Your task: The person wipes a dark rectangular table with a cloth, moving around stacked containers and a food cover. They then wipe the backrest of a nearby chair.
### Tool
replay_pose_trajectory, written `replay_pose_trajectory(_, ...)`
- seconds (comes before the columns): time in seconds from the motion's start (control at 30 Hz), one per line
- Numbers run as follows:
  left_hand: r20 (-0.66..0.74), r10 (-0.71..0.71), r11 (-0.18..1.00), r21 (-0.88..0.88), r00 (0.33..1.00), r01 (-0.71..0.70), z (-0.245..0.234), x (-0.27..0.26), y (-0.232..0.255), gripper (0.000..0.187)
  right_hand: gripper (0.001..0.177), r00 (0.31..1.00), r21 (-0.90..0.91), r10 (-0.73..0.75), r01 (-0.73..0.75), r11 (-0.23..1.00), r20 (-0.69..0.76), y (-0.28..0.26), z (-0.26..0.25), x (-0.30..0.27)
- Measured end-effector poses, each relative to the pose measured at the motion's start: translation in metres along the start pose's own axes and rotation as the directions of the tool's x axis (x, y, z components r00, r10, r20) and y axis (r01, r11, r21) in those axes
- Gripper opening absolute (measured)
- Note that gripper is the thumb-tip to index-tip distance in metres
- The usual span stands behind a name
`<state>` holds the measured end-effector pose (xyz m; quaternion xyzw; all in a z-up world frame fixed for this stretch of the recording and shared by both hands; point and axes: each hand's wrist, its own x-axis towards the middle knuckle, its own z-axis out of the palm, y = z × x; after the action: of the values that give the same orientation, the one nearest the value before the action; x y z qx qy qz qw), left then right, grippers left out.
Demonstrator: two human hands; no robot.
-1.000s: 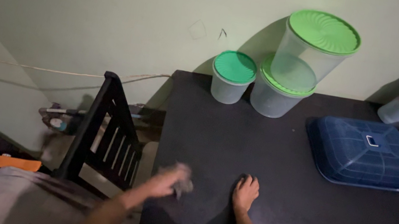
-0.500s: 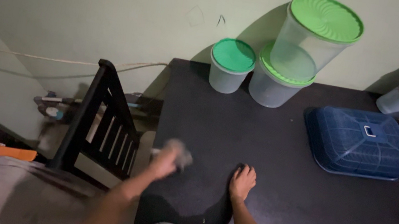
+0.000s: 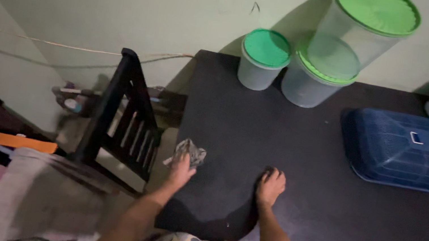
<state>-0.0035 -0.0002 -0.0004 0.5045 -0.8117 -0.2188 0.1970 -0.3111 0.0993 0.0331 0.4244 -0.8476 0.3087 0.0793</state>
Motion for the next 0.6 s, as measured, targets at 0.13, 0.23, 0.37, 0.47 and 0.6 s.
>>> replay_pose_trajectory(0.13, 0.057, 0.417, 0.909, -0.060, 0.907, -0.413, 0.023, -0.047, 0.026, 0.093, 0.039, 1.000, 0.012, -0.009, 0.009, 1.000, -0.005, -0.002, 0.002, 0.000)
replay_pose_trajectory(0.23, 0.402, 0.677, 0.725, -0.215, 0.617, -0.655, 0.012, -0.065, 0.022, 0.090, 0.038, 1.000, 0.021, -0.023, 0.023, 1.000, -0.010, 0.001, 0.002, -0.001)
replay_pose_trajectory(0.37, 0.044, 0.173, 0.984, -0.057, 0.984, -0.170, -0.006, -0.037, -0.010, 0.072, 0.037, 0.999, 0.028, -0.028, 0.028, 0.999, -0.017, 0.004, 0.004, -0.004)
replay_pose_trajectory(0.47, -0.160, -0.137, 0.986, -0.115, 0.977, 0.120, 0.010, -0.013, 0.001, 0.074, 0.036, 0.999, 0.029, -0.026, 0.027, 0.999, -0.023, 0.003, 0.006, -0.002)
replay_pose_trajectory(0.6, 0.413, 0.386, 0.920, -0.098, 0.825, -0.381, 0.020, -0.052, 0.035, 0.091, 0.039, 1.000, 0.044, -0.009, 0.010, 0.999, -0.015, 0.005, 0.006, -0.004)
